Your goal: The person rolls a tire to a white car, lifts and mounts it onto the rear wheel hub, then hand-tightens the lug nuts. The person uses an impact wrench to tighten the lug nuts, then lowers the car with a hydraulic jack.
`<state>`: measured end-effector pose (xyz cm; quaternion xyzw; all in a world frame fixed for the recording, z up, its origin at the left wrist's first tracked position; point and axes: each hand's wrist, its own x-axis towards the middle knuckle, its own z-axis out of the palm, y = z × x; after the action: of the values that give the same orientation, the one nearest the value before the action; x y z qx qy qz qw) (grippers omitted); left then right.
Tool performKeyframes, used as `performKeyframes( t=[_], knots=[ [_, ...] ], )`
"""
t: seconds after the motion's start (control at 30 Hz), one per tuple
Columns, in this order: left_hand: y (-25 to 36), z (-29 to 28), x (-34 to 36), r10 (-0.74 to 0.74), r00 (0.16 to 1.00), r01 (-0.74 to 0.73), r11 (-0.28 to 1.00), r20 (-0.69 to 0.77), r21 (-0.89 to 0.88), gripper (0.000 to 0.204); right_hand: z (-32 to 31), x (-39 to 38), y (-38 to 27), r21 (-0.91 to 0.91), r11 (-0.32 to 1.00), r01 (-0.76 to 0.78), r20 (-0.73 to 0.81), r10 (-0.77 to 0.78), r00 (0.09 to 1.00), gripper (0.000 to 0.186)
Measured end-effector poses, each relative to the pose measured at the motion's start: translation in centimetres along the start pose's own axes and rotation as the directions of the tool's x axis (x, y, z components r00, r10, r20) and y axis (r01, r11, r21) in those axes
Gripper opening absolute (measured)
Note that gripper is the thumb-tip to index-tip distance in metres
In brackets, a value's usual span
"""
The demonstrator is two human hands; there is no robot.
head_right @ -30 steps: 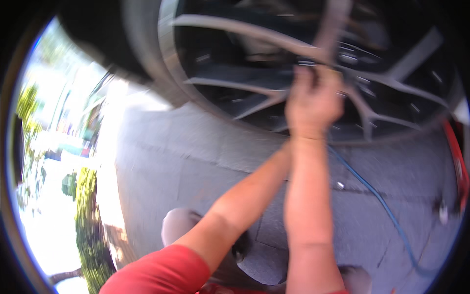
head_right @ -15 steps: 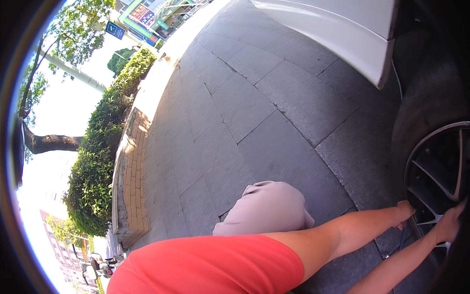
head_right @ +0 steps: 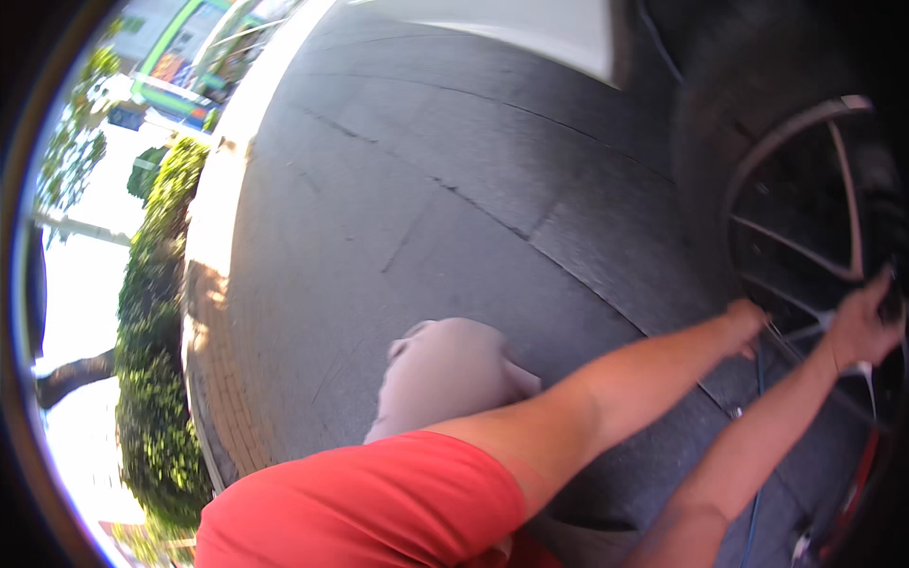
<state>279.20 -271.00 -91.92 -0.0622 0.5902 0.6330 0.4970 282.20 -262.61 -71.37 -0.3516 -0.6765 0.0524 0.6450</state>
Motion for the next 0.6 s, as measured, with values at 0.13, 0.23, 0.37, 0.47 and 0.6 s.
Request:
performKeyframes(
  t=[0.13, 0.23, 0.37, 0.47, 0.6],
  knots=[
    [1.2, -1.0, -0.8, -0.152, 0.963, 0.180, 0.978, 0.223, -0.107, 0.047, 0.1, 0.5, 1.0, 0.031, 0.999, 0.026, -0.039, -0.024, 0.999, 0.043],
    [2.1, -1.4, -1.8, -0.175, 0.944, 0.223, 0.964, 0.280, -0.148, 0.047, -2.2, 1.2, 2.1, 0.116, 0.992, 0.057, 0.033, -0.061, 0.998, 0.027],
    [3.2, -1.2, -3.2, -0.203, 0.937, 0.256, 0.953, 0.285, -0.163, 0.050, -8.2, -0.6, 6.6, 0.133, 0.936, -0.325, 0.520, 0.213, 0.828, 0.023],
    [3.4, -0.9, -3.6, -0.187, 0.947, 0.234, 0.959, 0.263, -0.160, 0.052, -12.9, -4.9, 12.0, -0.268, 0.914, -0.305, 0.942, 0.315, 0.117, 0.019],
    [3.2, -0.6, -3.3, -0.201, 0.946, 0.252, 0.950, 0.255, -0.186, 0.053, -16.3, -14.9, 16.9, -0.221, 0.974, 0.039, 0.962, 0.211, 0.176, 0.026]
  ],
)
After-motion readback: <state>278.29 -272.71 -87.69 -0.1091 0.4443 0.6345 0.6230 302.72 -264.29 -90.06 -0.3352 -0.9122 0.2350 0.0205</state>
